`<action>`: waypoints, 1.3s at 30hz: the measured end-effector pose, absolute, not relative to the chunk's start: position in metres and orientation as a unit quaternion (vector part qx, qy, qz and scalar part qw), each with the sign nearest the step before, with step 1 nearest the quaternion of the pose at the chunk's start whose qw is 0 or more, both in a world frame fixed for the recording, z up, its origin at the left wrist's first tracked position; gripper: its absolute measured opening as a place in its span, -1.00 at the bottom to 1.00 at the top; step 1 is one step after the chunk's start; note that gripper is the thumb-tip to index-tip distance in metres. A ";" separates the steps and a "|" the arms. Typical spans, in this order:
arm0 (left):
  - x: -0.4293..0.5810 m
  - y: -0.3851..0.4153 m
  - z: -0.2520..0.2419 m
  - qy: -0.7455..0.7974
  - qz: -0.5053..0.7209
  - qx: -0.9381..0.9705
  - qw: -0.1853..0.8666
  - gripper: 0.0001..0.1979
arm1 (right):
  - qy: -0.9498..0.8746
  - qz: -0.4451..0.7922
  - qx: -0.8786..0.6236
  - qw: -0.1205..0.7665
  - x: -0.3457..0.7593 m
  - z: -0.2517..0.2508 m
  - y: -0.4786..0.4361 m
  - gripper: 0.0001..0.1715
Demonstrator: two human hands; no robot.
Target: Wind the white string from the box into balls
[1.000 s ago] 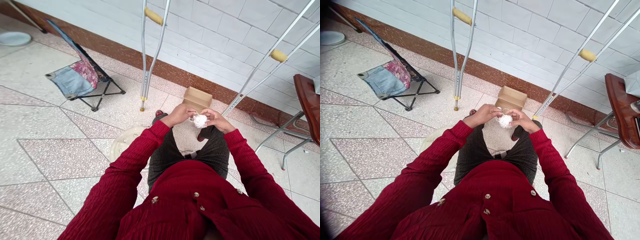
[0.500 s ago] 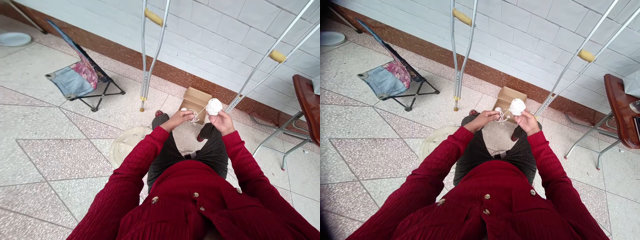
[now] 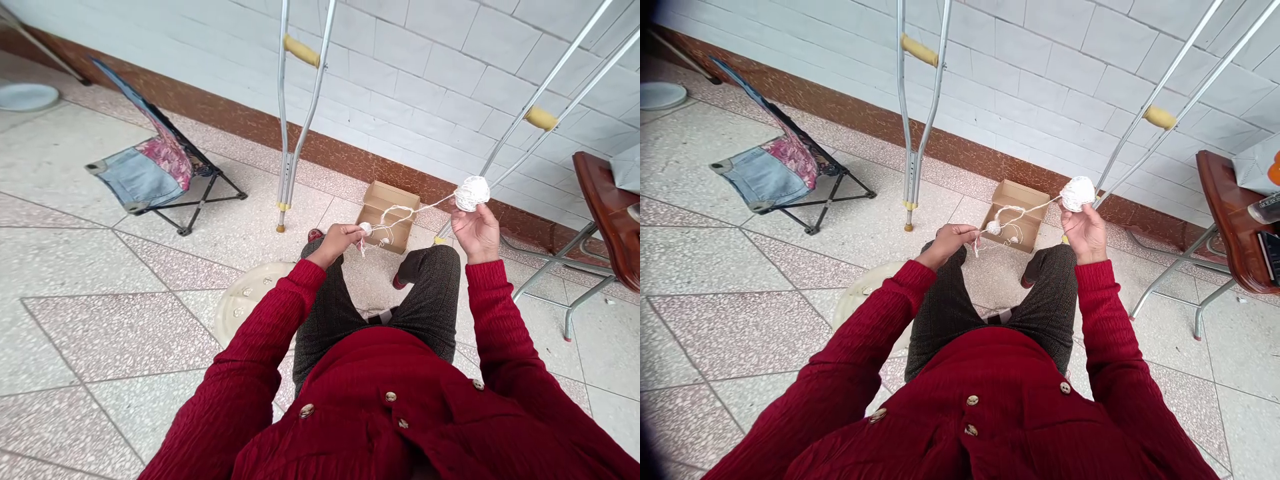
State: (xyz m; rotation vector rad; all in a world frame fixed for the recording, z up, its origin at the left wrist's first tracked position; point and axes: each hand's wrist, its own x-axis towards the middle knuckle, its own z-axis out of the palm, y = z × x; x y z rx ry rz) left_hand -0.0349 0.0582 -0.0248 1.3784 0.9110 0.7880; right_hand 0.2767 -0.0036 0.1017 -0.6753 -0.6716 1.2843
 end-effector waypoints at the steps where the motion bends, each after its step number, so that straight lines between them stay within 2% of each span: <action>1: -0.036 0.059 -0.025 0.395 0.329 0.606 0.607 -0.65 | -0.306 0.571 -0.296 0.702 0.281 0.105 -0.004 -0.51; 5: -0.041 0.061 -0.022 0.412 0.296 0.641 0.576 -0.69 | -0.306 0.535 -0.271 0.739 0.300 0.120 -0.003 -0.49; 11: -0.059 0.084 -0.020 0.537 0.387 0.542 0.518 -0.79 | -0.271 0.468 -0.308 0.783 0.326 0.130 -0.002 -0.50; 13: -0.066 0.098 -0.025 0.585 0.379 0.529 0.484 -0.81 | -0.269 0.449 -0.315 0.791 0.330 0.129 -0.004 -0.48; 16: -0.073 0.120 -0.034 0.636 0.331 0.552 0.427 -0.83 | -0.284 0.461 -0.318 0.778 0.325 0.127 -0.009 -0.48; 20: -0.053 0.136 -0.036 0.638 0.292 0.586 0.405 -0.91 | -0.308 0.531 -0.323 0.720 0.298 0.129 -0.013 -0.53; 23: -0.012 0.128 -0.031 0.591 0.278 0.628 0.424 -0.82 | -0.309 0.579 -0.343 0.672 0.271 0.126 -0.007 -0.54; 27: 0.049 0.100 -0.021 0.411 0.309 0.689 0.511 -0.48 | -0.339 0.597 -0.360 0.632 0.243 0.121 0.005 -0.44; 29: 0.071 0.089 -0.018 0.347 0.335 0.705 0.519 -0.38 | -0.356 0.597 -0.360 0.622 0.237 0.120 0.007 -0.43; 30: 0.078 0.086 -0.017 0.338 0.339 0.703 0.525 -0.41 | -0.363 0.596 -0.361 0.619 0.236 0.121 0.008 -0.44; 33: 0.086 0.081 -0.023 0.353 0.313 0.683 0.557 -0.71 | -0.376 0.587 -0.364 0.618 0.238 0.126 0.005 -0.50; 34: 0.085 0.080 -0.026 0.355 0.305 0.678 0.567 -0.75 | -0.377 0.582 -0.366 0.620 0.241 0.128 0.004 -0.52; 39: 0.054 0.073 -0.033 0.320 0.338 0.630 0.621 -0.59 | -0.357 0.538 -0.362 0.672 0.273 0.135 0.003 -0.54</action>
